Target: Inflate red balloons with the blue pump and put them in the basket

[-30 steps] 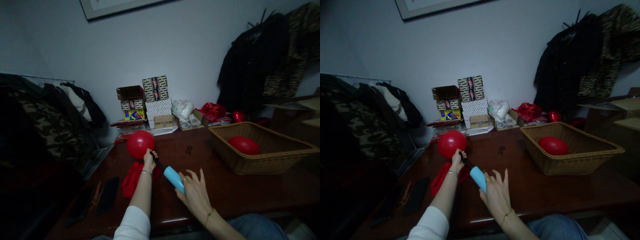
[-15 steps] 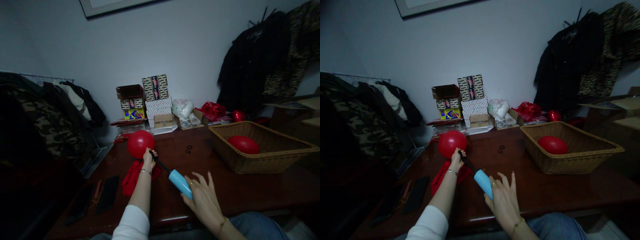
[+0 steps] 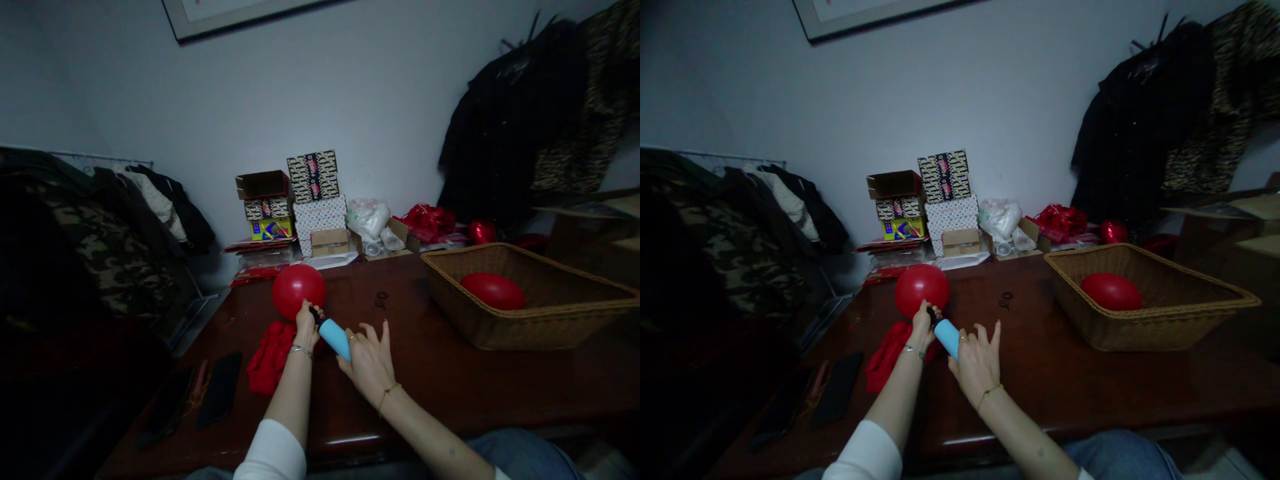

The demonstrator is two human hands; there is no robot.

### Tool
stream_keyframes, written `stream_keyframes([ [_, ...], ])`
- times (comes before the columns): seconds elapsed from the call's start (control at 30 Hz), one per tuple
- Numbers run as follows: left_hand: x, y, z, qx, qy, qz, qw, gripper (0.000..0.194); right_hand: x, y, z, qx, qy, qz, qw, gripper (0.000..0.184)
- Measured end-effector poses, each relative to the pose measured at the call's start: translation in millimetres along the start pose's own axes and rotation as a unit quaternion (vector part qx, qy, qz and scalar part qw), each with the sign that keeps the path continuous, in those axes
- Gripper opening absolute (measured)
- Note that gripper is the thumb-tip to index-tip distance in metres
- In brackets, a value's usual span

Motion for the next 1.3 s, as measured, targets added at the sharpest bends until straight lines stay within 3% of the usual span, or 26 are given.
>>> stream_keyframes([
  [0.27, 4, -2.0, 9, -0.017, -0.004, 0.004, 1.000, 0.022, -21, 2, -15, 0.004, 0.005, -0.008, 1.000, 0.049],
  [0.7, 16, -4.5, -6, -0.030, 0.014, 0.005, 0.999, 0.023, -69, -20, -56, 0.021, -0.019, -0.032, 0.999, 0.046],
  [1.03, 3, -0.1, -11, -0.022, 0.014, 0.010, 1.000, 0.025, -59, -15, -47, 0.014, -0.007, -0.023, 1.000, 0.045],
  [1.3, -6, 0.3, 7, -0.029, 0.005, 0.007, 1.000, 0.022, -26, -6, -25, -0.002, -0.004, -0.021, 1.000, 0.044],
])
Point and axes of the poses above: each hand's wrist, its own x-axis towards the middle knuckle, its own y-axis out of the palm, z = x × y, the point moved 5 cm from there along x, towards the middle knuckle, and after that the axes turned 5 degrees about y, right-handed, at the moved point
